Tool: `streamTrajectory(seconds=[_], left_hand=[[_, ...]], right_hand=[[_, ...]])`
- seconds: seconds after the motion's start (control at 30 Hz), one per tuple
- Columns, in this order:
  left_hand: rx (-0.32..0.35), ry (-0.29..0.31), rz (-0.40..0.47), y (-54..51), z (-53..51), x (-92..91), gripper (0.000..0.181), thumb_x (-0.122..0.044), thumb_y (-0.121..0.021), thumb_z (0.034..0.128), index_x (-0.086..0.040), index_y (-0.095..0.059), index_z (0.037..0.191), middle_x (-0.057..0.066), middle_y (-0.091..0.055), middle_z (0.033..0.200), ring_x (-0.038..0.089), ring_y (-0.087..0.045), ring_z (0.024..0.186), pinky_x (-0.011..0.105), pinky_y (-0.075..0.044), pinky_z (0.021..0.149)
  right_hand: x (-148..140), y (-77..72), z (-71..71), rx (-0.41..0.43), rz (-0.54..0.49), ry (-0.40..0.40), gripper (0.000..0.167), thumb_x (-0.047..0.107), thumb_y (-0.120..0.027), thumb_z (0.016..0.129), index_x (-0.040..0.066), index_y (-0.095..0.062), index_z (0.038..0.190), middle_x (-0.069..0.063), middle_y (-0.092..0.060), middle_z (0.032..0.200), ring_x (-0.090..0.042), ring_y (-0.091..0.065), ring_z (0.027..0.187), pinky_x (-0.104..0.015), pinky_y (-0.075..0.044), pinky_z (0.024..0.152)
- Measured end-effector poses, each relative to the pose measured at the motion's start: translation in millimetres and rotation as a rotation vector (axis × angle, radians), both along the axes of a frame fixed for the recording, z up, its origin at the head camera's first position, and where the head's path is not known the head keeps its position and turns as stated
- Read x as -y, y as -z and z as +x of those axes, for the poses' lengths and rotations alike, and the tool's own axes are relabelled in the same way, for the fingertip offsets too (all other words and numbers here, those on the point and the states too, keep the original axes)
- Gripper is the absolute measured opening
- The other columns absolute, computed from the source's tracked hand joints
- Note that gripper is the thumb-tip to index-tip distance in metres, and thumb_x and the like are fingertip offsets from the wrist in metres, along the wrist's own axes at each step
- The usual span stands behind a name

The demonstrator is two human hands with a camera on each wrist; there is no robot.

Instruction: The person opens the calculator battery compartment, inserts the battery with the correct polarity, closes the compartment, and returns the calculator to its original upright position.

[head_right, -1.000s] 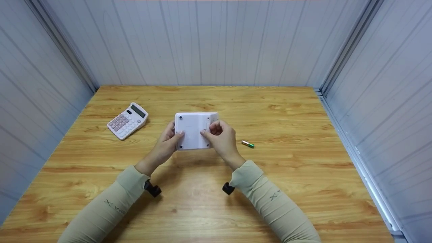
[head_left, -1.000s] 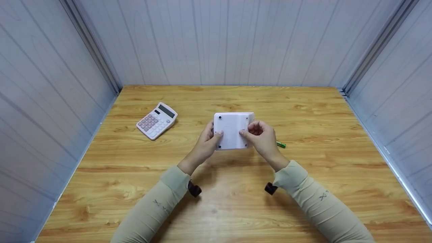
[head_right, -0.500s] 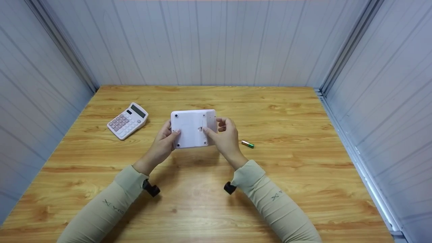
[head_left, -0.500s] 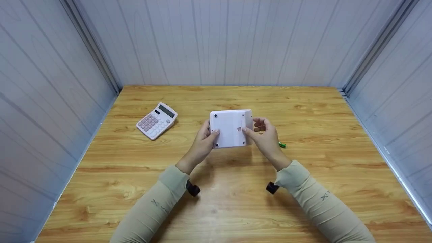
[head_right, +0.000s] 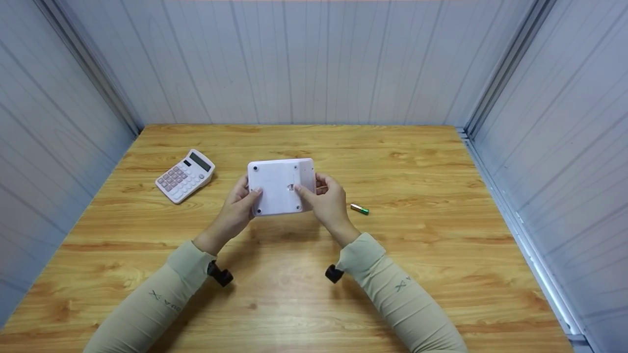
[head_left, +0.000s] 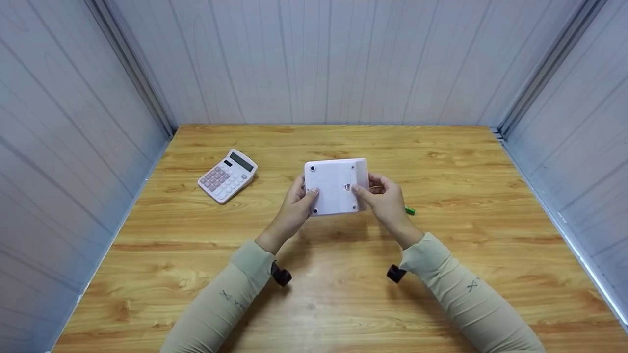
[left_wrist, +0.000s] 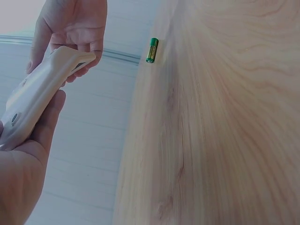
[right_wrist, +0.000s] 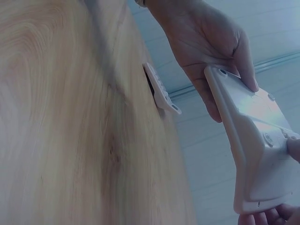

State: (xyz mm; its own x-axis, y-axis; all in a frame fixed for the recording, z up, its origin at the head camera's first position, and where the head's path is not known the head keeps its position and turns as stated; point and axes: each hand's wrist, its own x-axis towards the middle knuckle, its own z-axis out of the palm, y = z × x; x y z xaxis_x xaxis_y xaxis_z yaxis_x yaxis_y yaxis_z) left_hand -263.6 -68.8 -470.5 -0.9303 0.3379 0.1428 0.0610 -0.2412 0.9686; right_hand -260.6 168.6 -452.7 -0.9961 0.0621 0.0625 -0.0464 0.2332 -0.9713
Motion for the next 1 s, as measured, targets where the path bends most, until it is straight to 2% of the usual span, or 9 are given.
streamTrajectory(seconds=[0.2, 0.47, 0.6, 0.8, 1.0], left_hand=[[-0.016, 0.012, -0.003, -0.9, 1.8, 0.4, 0.053, -0.006, -0.036, 0.1155, -0.004, -0.025, 0.167, 0.030, -0.055, 0.155, 0.038, -0.064, 0.135, 0.060, -0.058, 0.108], [-0.019, 0.020, -0.006, -1.0, 1.8, 0.9, 0.054, -0.007, -0.037, 0.1157, -0.006, -0.023, 0.168, 0.030, -0.054, 0.156, 0.040, -0.063, 0.137, 0.061, -0.058, 0.108], [-0.035, 0.004, -0.045, -0.6, 1.0, 2.0, 0.053, -0.008, -0.038, 0.1154, -0.005, -0.025, 0.166, 0.028, -0.056, 0.154, 0.040, -0.063, 0.137, 0.061, -0.058, 0.108], [-0.141, -0.025, -0.166, -1.5, 2.0, 2.7, 0.052, -0.010, -0.039, 0.1155, -0.002, -0.027, 0.166, 0.030, -0.060, 0.148, 0.043, -0.066, 0.132, 0.060, -0.060, 0.105], [-0.232, -0.021, -0.237, -1.6, 3.9, 1.8, 0.051, -0.009, -0.040, 0.1159, -0.001, -0.027, 0.165, 0.030, -0.058, 0.144, 0.042, -0.066, 0.128, 0.057, -0.062, 0.102]], right_hand=[[0.7, -0.4, 0.9, -0.010, 0.000, 0.017, 0.057, 0.022, -0.085, 0.097, -0.007, -0.064, 0.142, -0.018, -0.068, 0.120, -0.022, -0.060, 0.105, -0.025, -0.054, 0.086], [1.7, -1.8, 2.3, -0.011, -0.002, 0.021, 0.057, 0.022, -0.085, 0.096, -0.005, -0.064, 0.142, -0.019, -0.068, 0.122, -0.024, -0.061, 0.106, -0.028, -0.055, 0.088], [1.7, -0.4, 1.6, -0.018, 0.000, 0.011, 0.057, 0.022, -0.085, 0.096, -0.005, -0.064, 0.142, -0.019, -0.068, 0.123, -0.024, -0.061, 0.106, -0.029, -0.054, 0.089], [-0.2, 4.4, -0.8, -0.033, -0.019, -0.020, 0.055, 0.018, -0.083, 0.096, -0.005, -0.062, 0.142, -0.021, -0.067, 0.129, -0.023, -0.061, 0.108, -0.028, -0.054, 0.091], [-0.5, 8.5, -2.2, -0.031, -0.033, -0.044, 0.054, 0.014, -0.080, 0.096, -0.007, -0.060, 0.142, -0.022, -0.065, 0.132, -0.023, -0.062, 0.110, -0.023, -0.054, 0.089]])
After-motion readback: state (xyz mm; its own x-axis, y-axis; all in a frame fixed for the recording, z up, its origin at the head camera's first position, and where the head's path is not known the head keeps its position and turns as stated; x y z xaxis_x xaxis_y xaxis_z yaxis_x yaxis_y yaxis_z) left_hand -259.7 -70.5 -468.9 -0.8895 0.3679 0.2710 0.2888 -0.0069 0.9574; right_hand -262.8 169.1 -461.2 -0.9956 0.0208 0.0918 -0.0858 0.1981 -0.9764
